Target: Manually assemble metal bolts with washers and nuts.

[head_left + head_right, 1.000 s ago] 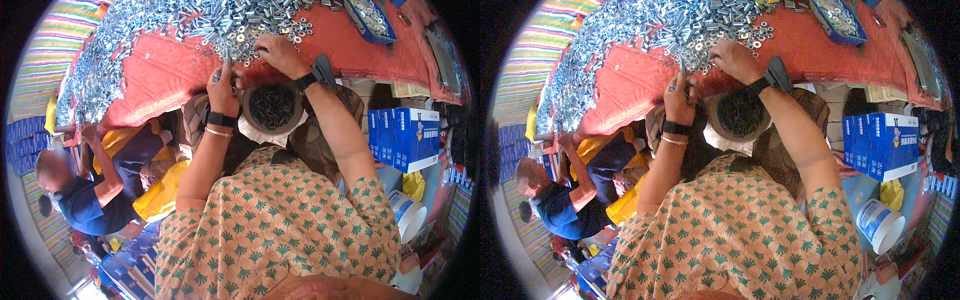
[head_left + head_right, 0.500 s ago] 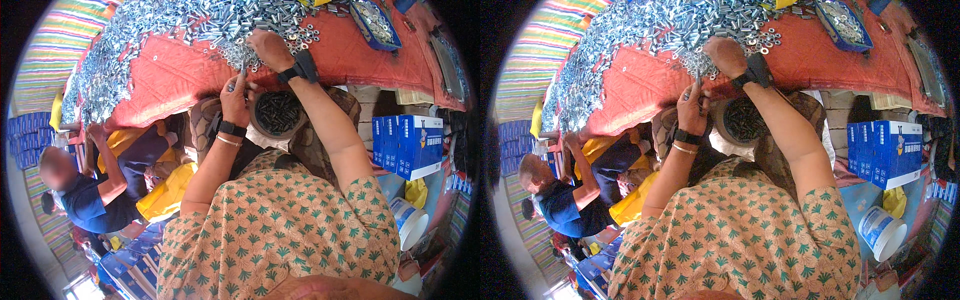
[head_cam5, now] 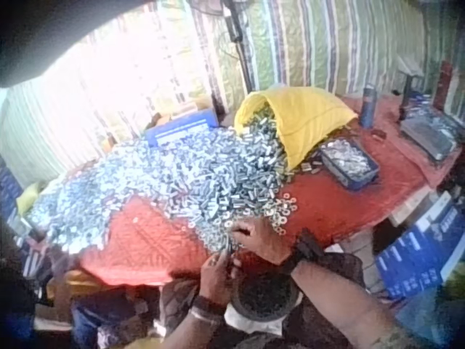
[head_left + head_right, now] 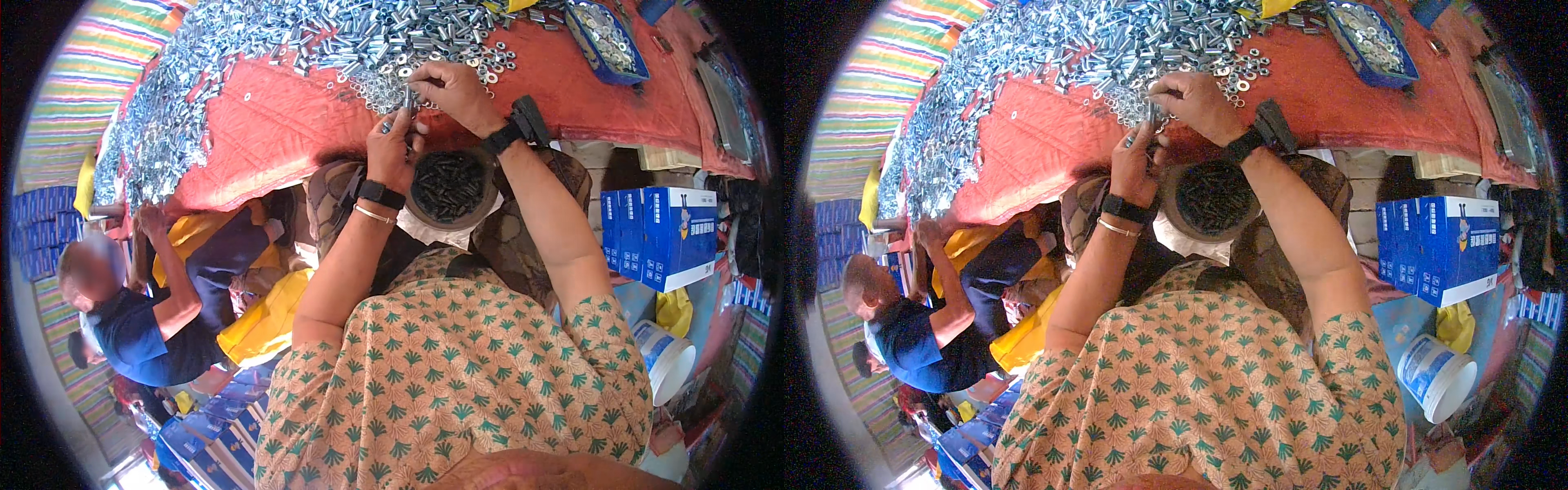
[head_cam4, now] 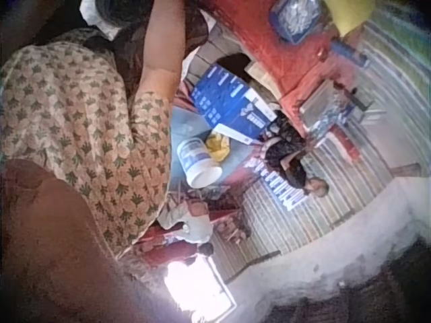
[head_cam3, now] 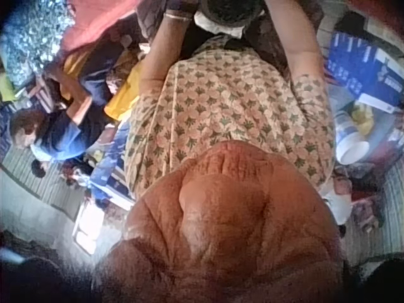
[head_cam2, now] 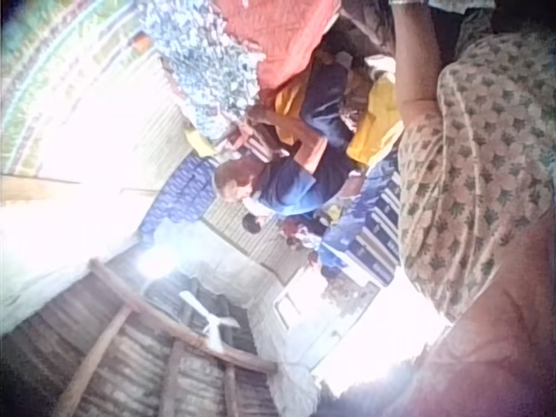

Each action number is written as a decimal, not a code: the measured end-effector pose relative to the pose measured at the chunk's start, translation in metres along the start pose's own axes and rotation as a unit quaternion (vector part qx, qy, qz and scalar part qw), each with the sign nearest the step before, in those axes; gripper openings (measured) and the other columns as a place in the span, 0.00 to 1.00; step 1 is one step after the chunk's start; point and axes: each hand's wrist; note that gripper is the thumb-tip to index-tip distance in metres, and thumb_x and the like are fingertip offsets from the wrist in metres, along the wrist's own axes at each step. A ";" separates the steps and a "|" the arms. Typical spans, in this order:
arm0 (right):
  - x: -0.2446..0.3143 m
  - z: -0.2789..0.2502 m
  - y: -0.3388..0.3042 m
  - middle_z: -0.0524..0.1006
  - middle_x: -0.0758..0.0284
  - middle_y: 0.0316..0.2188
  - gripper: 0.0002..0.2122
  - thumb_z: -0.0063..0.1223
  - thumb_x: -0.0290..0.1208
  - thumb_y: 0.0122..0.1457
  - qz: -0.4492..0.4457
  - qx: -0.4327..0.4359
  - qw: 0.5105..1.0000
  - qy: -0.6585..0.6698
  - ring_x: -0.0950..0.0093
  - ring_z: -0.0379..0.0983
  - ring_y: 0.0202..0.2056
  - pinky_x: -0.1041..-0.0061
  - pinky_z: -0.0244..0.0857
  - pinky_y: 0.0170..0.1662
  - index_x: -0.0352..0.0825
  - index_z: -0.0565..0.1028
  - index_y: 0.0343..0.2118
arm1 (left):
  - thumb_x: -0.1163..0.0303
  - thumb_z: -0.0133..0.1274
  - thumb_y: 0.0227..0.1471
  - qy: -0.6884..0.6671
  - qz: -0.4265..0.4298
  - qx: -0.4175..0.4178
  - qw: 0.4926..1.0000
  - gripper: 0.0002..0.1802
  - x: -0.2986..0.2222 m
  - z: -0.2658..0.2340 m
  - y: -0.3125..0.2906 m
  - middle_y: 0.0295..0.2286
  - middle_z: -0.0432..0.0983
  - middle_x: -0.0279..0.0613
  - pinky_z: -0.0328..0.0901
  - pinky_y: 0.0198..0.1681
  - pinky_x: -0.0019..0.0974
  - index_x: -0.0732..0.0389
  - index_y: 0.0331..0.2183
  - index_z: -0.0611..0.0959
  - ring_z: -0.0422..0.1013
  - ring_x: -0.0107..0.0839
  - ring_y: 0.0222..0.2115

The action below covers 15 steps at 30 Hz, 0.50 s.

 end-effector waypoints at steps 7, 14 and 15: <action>0.004 0.007 -0.015 0.71 0.63 0.32 0.05 0.50 0.23 0.53 -0.217 -0.017 0.959 -0.183 0.65 0.72 0.36 0.73 0.67 0.38 0.34 0.73 0.34 | 0.64 0.49 0.56 -0.120 -0.021 0.069 0.990 0.08 0.013 -0.006 0.007 0.20 0.73 0.35 0.57 0.14 0.20 0.58 0.32 0.74 0.63 0.20 0.13; -0.017 -0.027 -0.014 0.74 0.62 0.33 0.08 0.47 0.29 0.52 -0.178 -0.115 0.939 -0.271 0.62 0.71 0.36 0.66 0.67 0.39 0.36 0.75 0.34 | 0.66 0.51 0.55 -0.037 0.038 -0.039 0.998 0.06 -0.001 0.011 0.001 0.19 0.73 0.36 0.58 0.12 0.21 0.58 0.30 0.73 0.63 0.20 0.11; -0.021 -0.043 -0.013 0.74 0.61 0.31 0.07 0.48 0.29 0.52 -0.109 -0.133 0.938 -0.302 0.62 0.71 0.35 0.65 0.67 0.39 0.36 0.76 0.33 | 0.66 0.51 0.54 -0.027 0.064 -0.015 0.997 0.06 0.002 0.004 0.007 0.19 0.74 0.37 0.57 0.12 0.21 0.57 0.30 0.73 0.62 0.20 0.11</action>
Point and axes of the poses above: each hand's wrist, its own y-axis towards the middle knuckle, its own z-axis out of the palm, x = y × z
